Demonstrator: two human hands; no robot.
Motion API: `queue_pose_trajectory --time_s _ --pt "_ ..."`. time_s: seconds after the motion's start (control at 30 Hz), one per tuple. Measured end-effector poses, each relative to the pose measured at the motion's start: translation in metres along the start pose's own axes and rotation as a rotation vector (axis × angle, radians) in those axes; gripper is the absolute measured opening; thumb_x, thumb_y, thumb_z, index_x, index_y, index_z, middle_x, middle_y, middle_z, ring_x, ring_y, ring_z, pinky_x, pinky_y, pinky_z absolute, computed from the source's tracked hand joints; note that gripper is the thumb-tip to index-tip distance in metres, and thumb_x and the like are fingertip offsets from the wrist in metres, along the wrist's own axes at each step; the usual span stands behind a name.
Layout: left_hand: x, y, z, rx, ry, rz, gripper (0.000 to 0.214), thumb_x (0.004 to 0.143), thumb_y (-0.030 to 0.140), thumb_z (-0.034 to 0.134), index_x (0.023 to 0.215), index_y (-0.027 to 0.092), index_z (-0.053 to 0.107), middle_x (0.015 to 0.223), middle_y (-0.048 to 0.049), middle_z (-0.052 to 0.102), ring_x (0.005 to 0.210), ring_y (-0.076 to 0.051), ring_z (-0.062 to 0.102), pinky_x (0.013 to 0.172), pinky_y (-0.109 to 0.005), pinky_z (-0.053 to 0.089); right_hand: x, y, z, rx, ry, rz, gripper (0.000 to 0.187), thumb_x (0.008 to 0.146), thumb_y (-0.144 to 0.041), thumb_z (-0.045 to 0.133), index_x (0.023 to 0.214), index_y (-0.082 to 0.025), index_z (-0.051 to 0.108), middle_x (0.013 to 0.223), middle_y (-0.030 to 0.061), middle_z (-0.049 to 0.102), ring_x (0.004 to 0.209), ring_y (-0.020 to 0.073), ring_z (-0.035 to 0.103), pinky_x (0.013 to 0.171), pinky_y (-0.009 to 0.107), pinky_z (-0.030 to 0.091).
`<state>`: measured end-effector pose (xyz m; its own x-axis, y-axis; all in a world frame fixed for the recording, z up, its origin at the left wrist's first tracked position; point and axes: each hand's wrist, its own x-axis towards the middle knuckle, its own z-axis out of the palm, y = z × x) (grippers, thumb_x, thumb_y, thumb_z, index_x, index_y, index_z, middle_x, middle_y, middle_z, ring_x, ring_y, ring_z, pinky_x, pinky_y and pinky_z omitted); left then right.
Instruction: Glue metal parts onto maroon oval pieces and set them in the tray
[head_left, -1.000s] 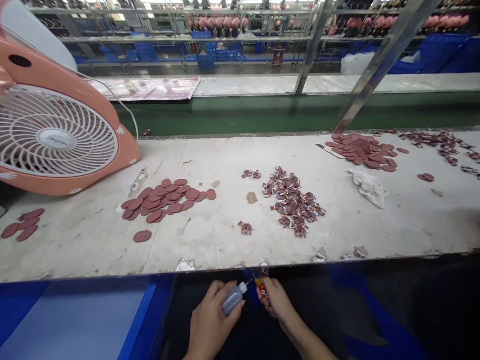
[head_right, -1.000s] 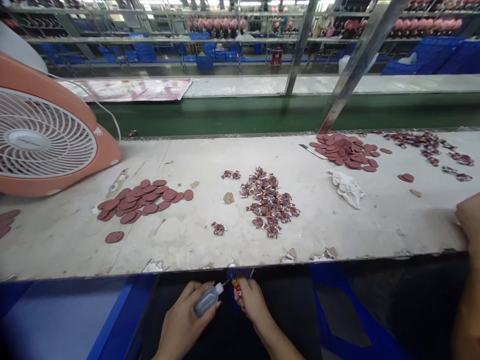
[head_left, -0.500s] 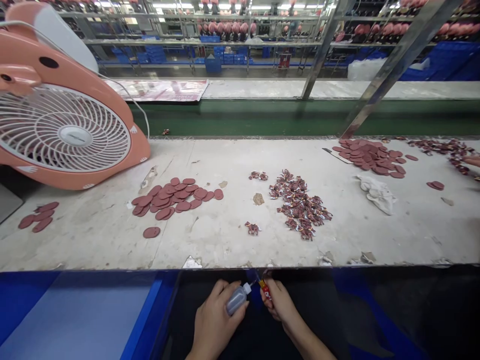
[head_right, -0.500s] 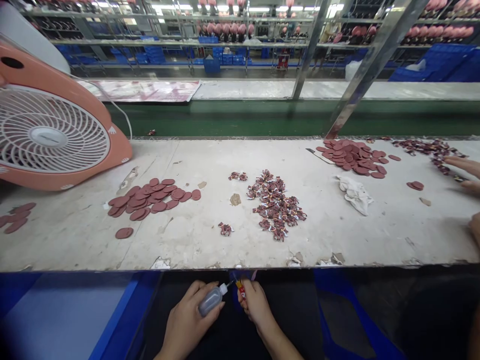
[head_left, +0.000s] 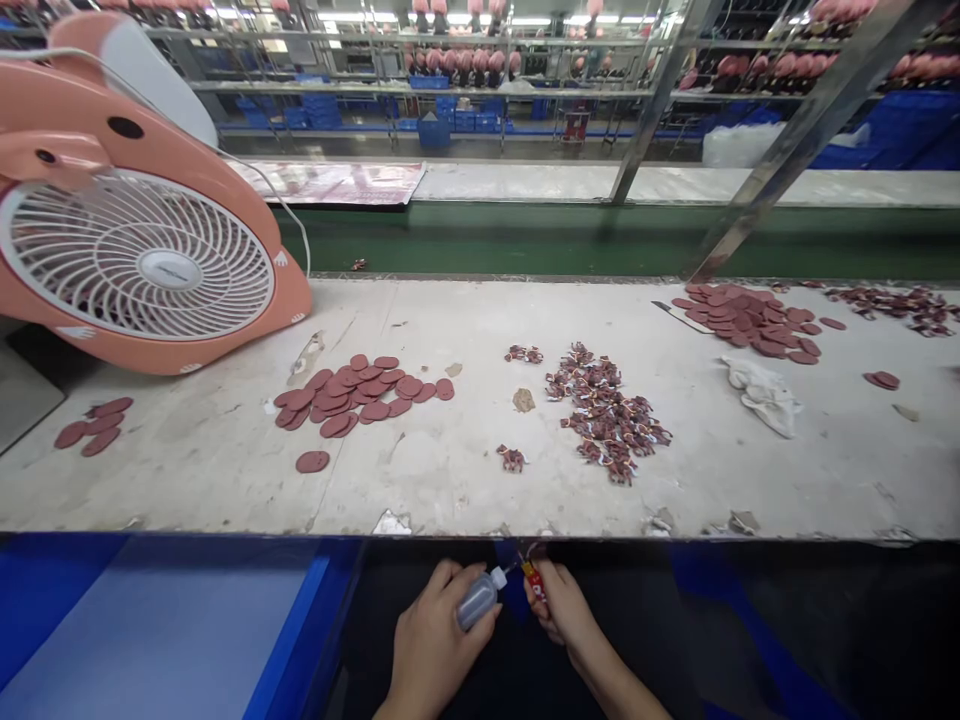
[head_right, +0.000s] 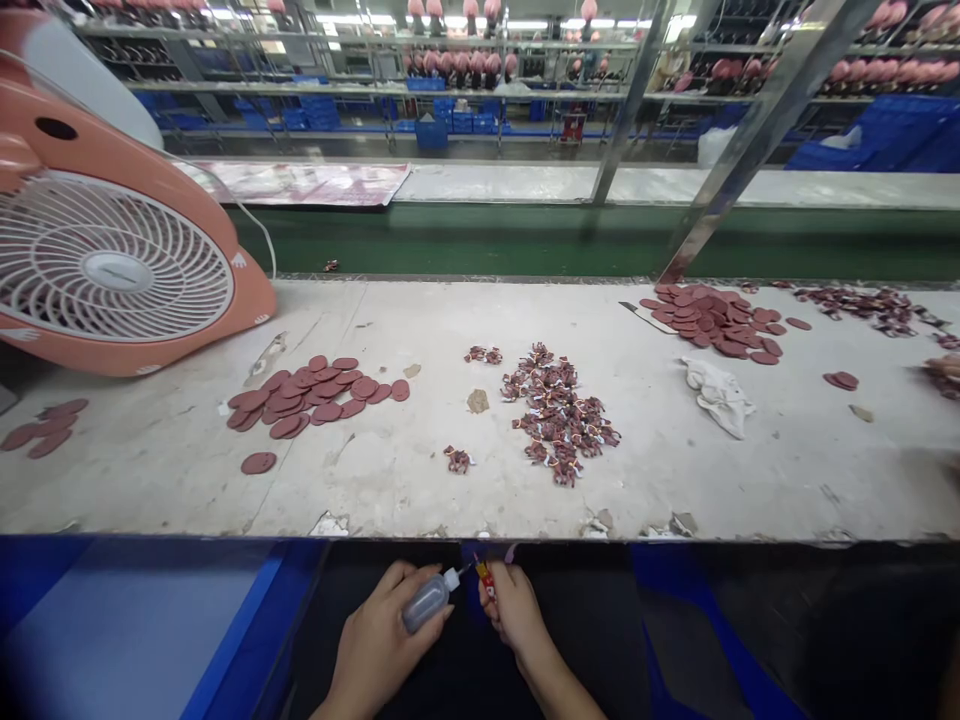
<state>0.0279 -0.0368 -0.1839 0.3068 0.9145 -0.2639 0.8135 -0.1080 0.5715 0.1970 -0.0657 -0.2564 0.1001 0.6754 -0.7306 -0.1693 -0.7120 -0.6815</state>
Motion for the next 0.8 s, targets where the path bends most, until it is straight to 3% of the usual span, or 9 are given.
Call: queue_pose_trajectory --time_s 0.5,0.67,0.8 --pt "-0.002 -0.006 0.005 -0.018 0.042 0.025 0.032 0.076 0.027 0.057 0.107 0.033 0.061 0.097 0.0031 0.061 0.084 -0.012 0.064 0.067 -0.021 0.048 0.0 -0.001 -0.001 0.105 0.025 0.006 0.061 0.082 -0.07 0.036 0.055 -0.016 0.046 0.035 -0.0094 0.032 0.027 0.0026 0.021 0.03 0.017 0.01" --pt "-0.005 -0.006 0.002 -0.021 0.051 0.027 0.031 0.077 0.03 0.056 0.108 0.033 0.061 0.096 0.0027 0.061 0.082 -0.013 0.064 0.065 -0.021 0.049 0.009 -0.002 -0.006 0.256 0.091 0.029 0.056 0.089 -0.064 0.031 0.065 -0.016 0.047 0.044 -0.0095 0.034 0.032 0.003 0.026 0.032 0.016 0.018" --pt "-0.005 -0.006 0.002 -0.033 0.063 0.017 0.03 0.079 0.032 0.054 0.108 0.032 0.061 0.097 0.0024 0.06 0.082 -0.013 0.064 0.065 -0.022 0.049 0.018 -0.011 -0.003 0.316 0.163 -0.011 0.037 0.093 -0.047 0.044 0.082 -0.013 0.055 0.062 -0.005 0.05 0.045 0.0051 0.044 0.043 0.018 0.039"
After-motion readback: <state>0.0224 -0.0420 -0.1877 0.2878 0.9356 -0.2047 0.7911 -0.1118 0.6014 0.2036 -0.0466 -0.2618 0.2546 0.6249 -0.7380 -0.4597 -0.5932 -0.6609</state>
